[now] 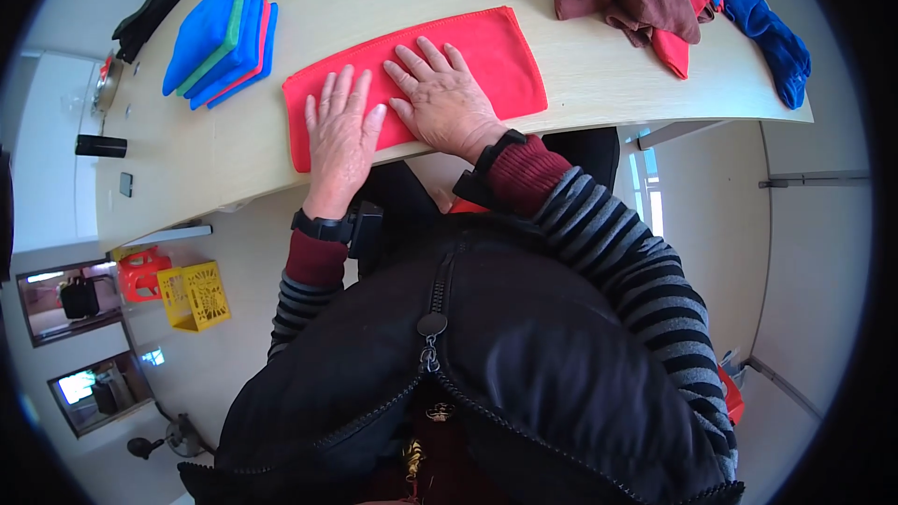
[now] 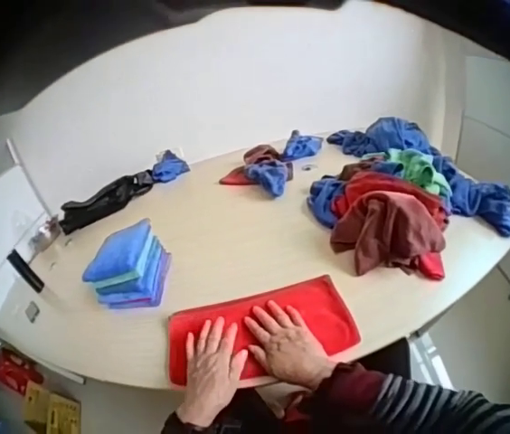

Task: The person folds a blue cloth by hand, places it on a stack, and then picks up a red cloth from a pile. They spread the red cloth out, fold it into a smaller square, and place it on the table.

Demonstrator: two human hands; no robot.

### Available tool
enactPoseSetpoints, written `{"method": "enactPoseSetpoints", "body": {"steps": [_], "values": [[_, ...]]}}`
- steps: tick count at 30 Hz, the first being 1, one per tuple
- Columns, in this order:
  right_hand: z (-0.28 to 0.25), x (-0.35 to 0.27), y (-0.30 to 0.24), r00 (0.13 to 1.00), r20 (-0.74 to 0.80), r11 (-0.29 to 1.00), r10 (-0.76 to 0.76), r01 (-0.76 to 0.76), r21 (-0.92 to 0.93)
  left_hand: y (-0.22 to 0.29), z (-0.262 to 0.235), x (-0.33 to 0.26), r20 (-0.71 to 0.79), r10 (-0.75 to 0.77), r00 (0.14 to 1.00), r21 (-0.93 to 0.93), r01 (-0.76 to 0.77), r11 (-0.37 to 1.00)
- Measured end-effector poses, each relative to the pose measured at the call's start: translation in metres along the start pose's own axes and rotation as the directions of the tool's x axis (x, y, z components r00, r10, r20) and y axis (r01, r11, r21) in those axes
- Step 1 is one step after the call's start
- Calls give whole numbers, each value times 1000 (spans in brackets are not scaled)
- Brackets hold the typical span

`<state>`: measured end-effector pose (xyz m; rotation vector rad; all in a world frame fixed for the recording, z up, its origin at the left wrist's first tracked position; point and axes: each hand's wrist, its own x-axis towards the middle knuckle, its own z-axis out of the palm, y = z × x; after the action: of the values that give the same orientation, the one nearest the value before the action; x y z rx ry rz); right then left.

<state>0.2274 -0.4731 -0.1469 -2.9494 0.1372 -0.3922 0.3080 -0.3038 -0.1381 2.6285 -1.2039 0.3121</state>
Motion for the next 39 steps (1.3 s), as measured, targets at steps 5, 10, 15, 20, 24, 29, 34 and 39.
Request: {"method": "enactPoseSetpoints", "body": {"steps": [5, 10, 15, 20, 24, 29, 34, 39], "values": [[1, -4, -4, 1000, -12, 999, -2, 1, -36, 17, 10, -9, 25, 74, 997, -58, -72, 996], [3, -2, 0, 1000, -8, 999, 11, -11, -37, 1, 9, -15, 44, 21, 999, 19, -21, 1000], [1, -6, 22, 997, -22, 994, 71, -72, -81, -38, 8, -21, 36, -53, 998, 55, 51, 997], [-4, -21, 70, 980, -64, 963, 186, -195, -184, -62, 7, -23, 50, -131, 990, -12, 132, 991], [-8, -30, 92, 969, -61, 954, 240, -247, -170, -73, 5, -19, 71, -169, 983, -16, 171, 985], [-28, -22, 72, 962, -14, 903, 274, -263, -340, -79, -2, -10, 25, -197, 980, 115, 193, 974], [-9, -7, 23, 989, -60, 976, 134, -142, -164, -55, 13, 17, 92, -43, 995, 22, 41, 999], [2, -3, 41, 990, -45, 983, 137, -142, -119, -69, 16, 20, 97, -80, 992, -3, 81, 997]]}}
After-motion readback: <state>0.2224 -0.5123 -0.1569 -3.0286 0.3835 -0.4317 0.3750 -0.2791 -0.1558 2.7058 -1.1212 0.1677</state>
